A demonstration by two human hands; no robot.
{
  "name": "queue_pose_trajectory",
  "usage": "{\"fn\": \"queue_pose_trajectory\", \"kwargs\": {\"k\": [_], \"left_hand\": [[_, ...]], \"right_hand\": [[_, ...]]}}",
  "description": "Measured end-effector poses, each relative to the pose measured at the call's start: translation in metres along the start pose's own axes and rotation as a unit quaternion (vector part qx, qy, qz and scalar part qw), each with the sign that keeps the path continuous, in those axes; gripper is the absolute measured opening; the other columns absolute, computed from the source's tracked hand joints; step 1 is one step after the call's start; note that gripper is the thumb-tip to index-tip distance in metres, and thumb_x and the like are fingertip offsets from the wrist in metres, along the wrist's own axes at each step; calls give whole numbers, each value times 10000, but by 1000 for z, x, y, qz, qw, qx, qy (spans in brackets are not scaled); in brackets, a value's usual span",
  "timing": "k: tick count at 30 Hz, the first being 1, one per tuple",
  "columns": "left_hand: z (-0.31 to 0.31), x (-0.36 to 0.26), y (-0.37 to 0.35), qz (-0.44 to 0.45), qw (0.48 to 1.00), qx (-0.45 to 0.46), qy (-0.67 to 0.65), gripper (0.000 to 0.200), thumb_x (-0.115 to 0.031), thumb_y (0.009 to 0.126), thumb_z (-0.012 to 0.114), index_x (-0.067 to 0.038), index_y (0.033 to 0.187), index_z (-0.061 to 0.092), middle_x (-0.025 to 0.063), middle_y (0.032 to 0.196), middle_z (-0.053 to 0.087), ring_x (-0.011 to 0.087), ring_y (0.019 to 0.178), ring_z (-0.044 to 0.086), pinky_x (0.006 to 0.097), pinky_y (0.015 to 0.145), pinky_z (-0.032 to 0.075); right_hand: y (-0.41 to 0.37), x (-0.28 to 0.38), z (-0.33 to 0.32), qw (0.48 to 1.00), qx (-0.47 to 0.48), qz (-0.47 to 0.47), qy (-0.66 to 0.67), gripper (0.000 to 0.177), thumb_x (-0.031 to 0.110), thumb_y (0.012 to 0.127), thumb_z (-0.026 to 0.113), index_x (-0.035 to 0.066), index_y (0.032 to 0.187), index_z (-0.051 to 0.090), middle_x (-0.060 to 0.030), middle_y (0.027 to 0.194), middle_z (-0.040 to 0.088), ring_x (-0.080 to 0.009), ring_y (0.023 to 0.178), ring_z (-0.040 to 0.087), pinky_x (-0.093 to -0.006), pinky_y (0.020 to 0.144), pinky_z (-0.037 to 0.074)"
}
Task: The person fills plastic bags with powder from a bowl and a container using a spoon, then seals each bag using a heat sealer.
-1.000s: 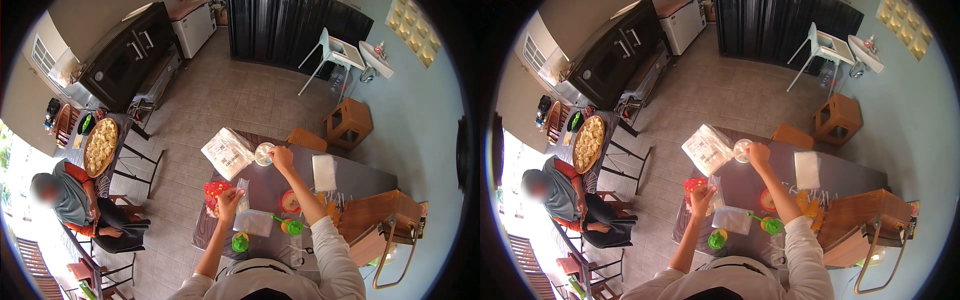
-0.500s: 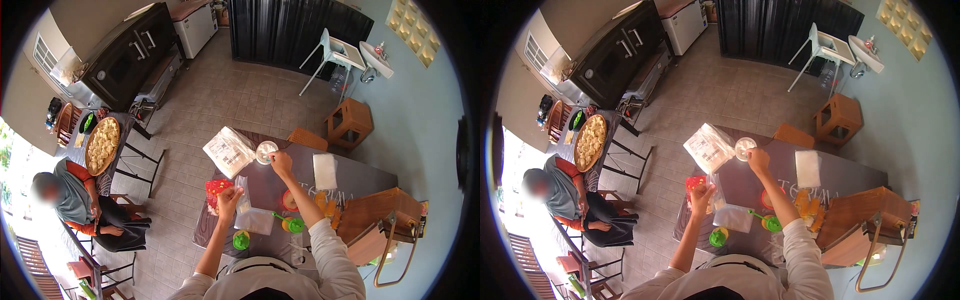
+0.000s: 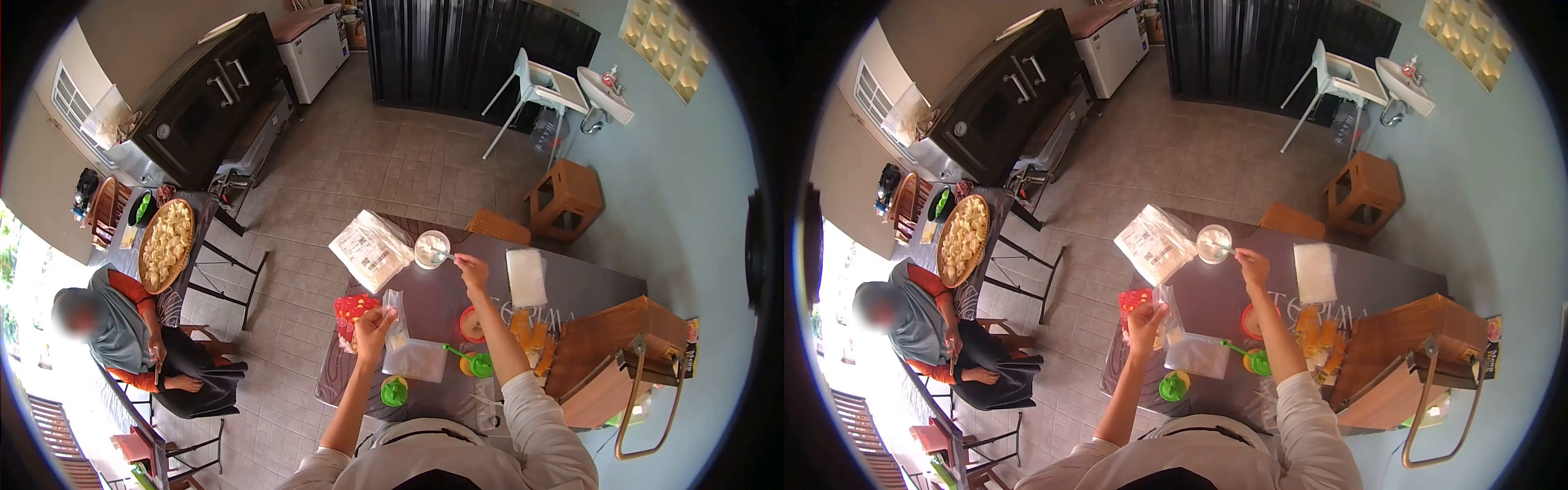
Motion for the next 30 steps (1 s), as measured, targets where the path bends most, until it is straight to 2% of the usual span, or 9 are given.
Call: {"fn": "queue_pose_trajectory", "kwargs": {"k": [1,2,4,7,11,17,25,30], "left_hand": [[0,1,0,1,1000,0,-18,147,-94,787,653,25,869,621,1,762,609,41,684,541,172,624,411],[1,-3,-1,3,1000,0,-18,147,-94,787,653,25,869,621,1,762,609,41,684,541,172,624,411],[1,-7,-4,-10,1000,-13,13,146,-92,786,654,22,870,622,-3,757,607,38,683,537,171,621,409],[-4,5,-1,5,1000,1,4,141,-92,787,653,19,870,624,-5,751,605,33,681,531,168,613,405],[-3,-4,-4,-7,999,-10,42,132,-93,788,652,15,860,625,-6,748,603,31,673,522,166,606,398],[-1,-5,-6,-6,1000,-7,-3,137,-116,793,649,6,850,626,-8,745,602,44,661,523,181,624,402],[1,6,-4,-55,988,8,-143,143,-103,836,583,10,921,599,28,794,625,89,715,573,224,670,446],[3,6,-5,-55,984,21,-170,131,-96,836,579,5,919,597,40,807,627,101,718,579,223,670,443]], "right_hand": [[-3,-17,2,995,9,89,47,133,128,771,638,106,895,681,4,761,653,-43,531,493,-206,440,362],[-5,-15,2,995,10,87,48,133,128,771,638,106,895,681,4,761,653,-43,531,493,-206,440,362],[-12,-26,3,986,16,157,53,168,128,776,634,124,941,667,5,794,653,-22,437,384,-180,363,267],[-17,-28,7,975,40,194,99,188,137,787,624,125,973,653,9,813,651,-20,396,318,-163,337,234],[-16,-34,9,974,44,197,102,209,140,791,619,126,999,640,10,828,650,-23,409,334,-162,339,246],[-17,-39,12,970,45,207,122,195,151,790,625,132,983,644,14,828,647,-28,430,355,-158,348,239],[-20,-39,15,964,54,228,127,195,153,803,610,132,996,632,15,851,641,-29,437,357,-161,353,239],[-19,-43,13,965,47,223,127,190,149,811,600,127,998,629,4,866,638,-27,434,351,-159,349,230]]}}
Point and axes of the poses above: each hand's wrist, its own y-axis towards the middle knuckle, its own z-axis out of the palm, x = y × z, the point moved 9 cm from there along y, towards the middle knuckle
